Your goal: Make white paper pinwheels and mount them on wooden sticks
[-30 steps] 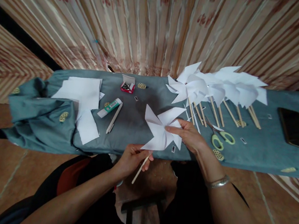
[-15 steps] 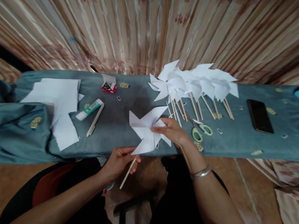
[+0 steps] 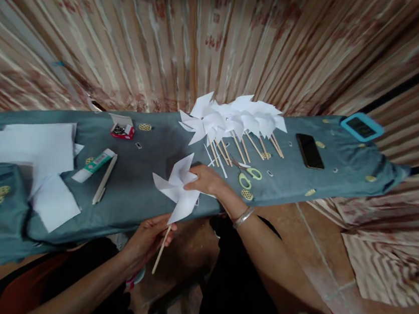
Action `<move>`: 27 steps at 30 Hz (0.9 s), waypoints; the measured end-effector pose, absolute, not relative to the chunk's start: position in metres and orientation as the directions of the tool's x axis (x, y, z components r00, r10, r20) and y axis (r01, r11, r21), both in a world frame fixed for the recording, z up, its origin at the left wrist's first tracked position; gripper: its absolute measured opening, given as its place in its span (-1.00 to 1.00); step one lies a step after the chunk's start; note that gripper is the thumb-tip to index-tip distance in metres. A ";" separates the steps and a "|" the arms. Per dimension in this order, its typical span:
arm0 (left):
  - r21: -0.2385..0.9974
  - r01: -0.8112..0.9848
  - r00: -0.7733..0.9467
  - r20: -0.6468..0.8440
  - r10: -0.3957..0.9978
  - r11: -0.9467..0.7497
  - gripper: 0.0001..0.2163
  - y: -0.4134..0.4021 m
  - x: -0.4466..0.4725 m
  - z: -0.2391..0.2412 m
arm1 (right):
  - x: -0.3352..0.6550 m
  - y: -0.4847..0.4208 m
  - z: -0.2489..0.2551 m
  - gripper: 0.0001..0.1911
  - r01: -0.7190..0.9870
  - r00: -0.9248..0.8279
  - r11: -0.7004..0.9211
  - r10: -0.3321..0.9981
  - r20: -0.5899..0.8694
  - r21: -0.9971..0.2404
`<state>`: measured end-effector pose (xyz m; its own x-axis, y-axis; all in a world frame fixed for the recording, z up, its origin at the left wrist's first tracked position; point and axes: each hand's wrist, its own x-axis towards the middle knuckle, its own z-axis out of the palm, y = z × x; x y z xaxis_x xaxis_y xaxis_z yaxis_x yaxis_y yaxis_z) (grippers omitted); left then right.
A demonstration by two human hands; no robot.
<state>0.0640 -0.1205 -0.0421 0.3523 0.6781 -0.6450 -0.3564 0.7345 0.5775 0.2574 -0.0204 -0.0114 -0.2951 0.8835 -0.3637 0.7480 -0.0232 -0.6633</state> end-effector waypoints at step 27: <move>0.532 -0.307 0.389 -0.687 0.614 0.789 -0.65 -0.121 0.073 -0.042 | 0.250 0.004 0.013 -0.78 0.834 -0.300 -0.060 0.784 -0.544 -0.548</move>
<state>0.0734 -0.1210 -0.0422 0.3889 0.6144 -0.6865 -0.3071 0.7890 0.5321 0.2499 0.0042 0.0130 -0.3002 0.7838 -0.5437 0.8345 -0.0604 -0.5477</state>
